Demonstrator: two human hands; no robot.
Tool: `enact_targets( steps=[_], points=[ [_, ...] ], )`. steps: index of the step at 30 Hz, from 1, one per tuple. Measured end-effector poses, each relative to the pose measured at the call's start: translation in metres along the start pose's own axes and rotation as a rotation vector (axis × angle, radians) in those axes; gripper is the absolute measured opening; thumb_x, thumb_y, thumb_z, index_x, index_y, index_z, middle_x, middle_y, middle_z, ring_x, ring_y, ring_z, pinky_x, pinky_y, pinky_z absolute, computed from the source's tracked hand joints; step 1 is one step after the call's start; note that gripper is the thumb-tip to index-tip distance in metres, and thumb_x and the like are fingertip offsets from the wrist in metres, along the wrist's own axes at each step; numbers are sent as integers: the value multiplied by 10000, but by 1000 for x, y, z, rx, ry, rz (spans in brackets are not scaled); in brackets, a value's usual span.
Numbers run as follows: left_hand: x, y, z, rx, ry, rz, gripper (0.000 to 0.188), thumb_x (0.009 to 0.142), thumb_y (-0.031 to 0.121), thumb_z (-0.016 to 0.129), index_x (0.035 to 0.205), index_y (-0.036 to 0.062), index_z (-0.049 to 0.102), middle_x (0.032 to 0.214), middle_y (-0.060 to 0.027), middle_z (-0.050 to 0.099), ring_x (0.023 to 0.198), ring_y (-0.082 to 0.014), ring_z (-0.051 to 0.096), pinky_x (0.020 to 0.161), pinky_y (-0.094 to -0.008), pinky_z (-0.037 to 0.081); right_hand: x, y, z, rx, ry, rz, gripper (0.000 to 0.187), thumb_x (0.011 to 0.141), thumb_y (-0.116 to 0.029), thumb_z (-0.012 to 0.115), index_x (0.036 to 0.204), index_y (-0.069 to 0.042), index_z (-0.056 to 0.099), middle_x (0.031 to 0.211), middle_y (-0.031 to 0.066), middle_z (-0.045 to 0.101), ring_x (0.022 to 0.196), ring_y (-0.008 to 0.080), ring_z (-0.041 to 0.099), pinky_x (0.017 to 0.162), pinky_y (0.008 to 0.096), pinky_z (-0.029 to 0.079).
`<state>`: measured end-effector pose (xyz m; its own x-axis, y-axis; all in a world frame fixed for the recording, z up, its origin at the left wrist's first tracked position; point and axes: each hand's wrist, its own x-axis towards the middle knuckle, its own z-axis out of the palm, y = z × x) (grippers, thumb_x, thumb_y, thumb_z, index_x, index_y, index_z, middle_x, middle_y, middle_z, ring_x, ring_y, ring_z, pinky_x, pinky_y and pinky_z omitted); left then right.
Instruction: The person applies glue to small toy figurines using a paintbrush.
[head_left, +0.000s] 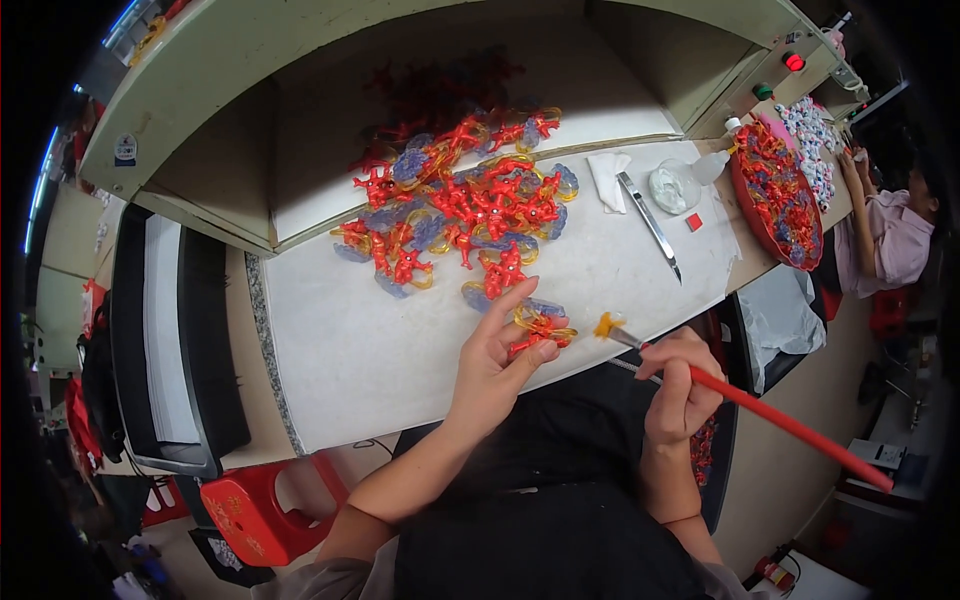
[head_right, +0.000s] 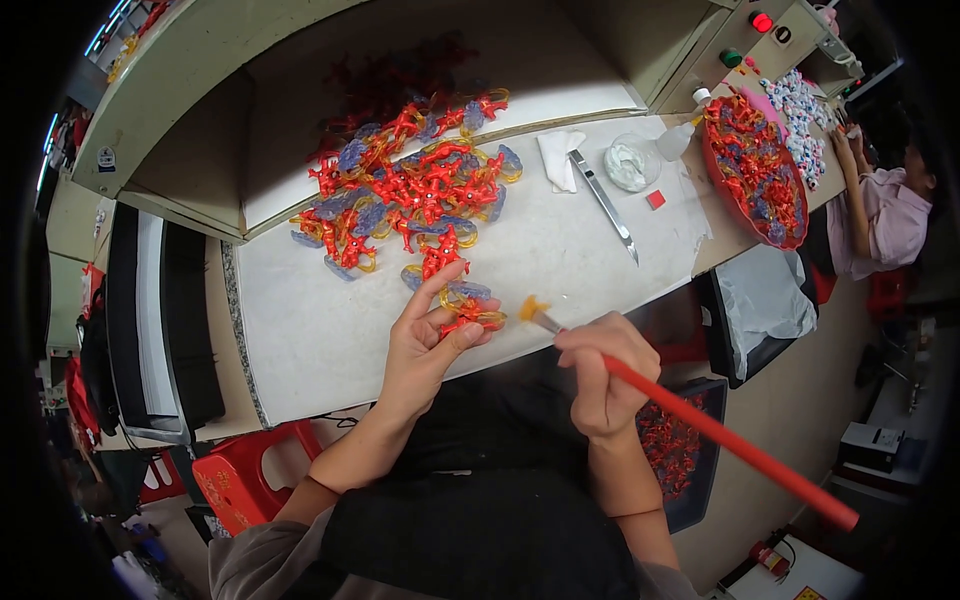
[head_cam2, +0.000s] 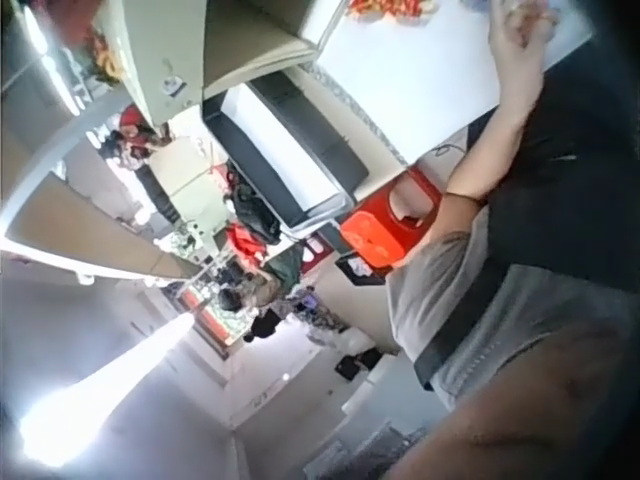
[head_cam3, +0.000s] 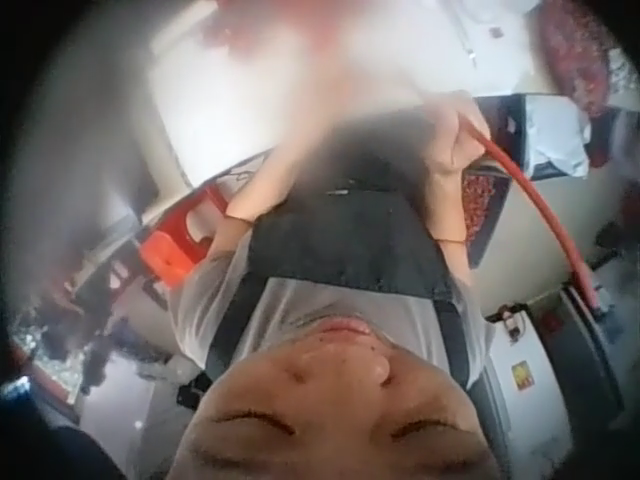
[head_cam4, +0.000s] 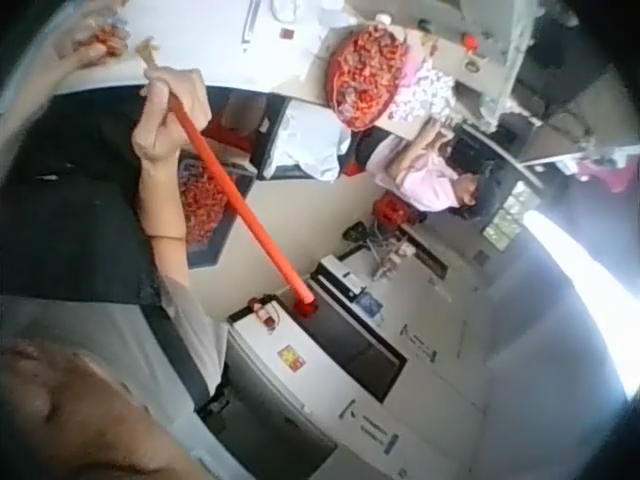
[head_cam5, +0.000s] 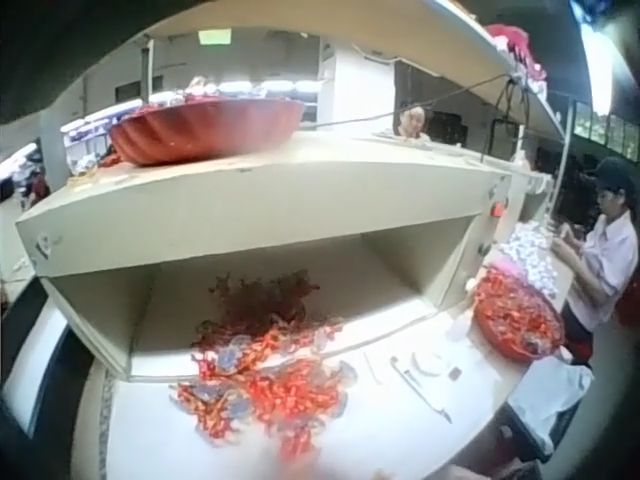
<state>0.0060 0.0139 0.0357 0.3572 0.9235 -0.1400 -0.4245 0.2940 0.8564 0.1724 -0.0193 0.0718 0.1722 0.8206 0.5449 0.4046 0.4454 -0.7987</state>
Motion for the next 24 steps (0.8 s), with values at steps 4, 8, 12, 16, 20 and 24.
enact_targets(
  steps=[4,8,12,16,20,24],
  points=[
    [-2,0,2,-11,-19,-11,550,804,-26,518,1283,29,253,1000,-134,561,922,-128,533,791,-234,435,8,6,16,-97,-270,-215,100,701,12,493,745,2,581,551,58,530,522,162,504,479,271,399],
    [-1,-2,1,81,-22,2,590,795,-19,534,1295,46,226,966,-167,569,908,-176,556,775,-277,472,-4,8,-9,-30,46,73,114,698,43,534,796,15,585,652,75,567,568,181,529,532,281,419],
    [-2,-9,-1,173,-39,43,536,794,-5,540,1251,33,260,943,-144,578,894,-147,549,760,-250,454,7,9,21,-29,-39,38,120,694,43,560,806,12,586,691,92,585,621,206,559,577,291,438],
    [-3,-9,1,359,-49,84,467,787,61,580,1175,33,322,937,-115,586,874,-133,546,761,-257,436,8,18,31,-175,-207,-66,209,663,29,639,859,-19,584,764,115,591,651,198,577,570,257,452],
    [-2,-3,-2,247,-117,0,491,767,83,608,1186,32,356,992,-121,570,917,-141,537,789,-291,425,-2,29,29,75,-105,383,153,749,8,594,898,1,559,801,68,596,700,80,557,607,193,442],
    [6,1,-1,569,-121,300,551,701,62,646,1196,32,407,1104,-133,522,1025,-210,506,840,-302,402,-3,36,24,629,-46,673,158,791,21,515,946,-5,523,849,71,586,765,80,553,684,183,437]
  ],
)
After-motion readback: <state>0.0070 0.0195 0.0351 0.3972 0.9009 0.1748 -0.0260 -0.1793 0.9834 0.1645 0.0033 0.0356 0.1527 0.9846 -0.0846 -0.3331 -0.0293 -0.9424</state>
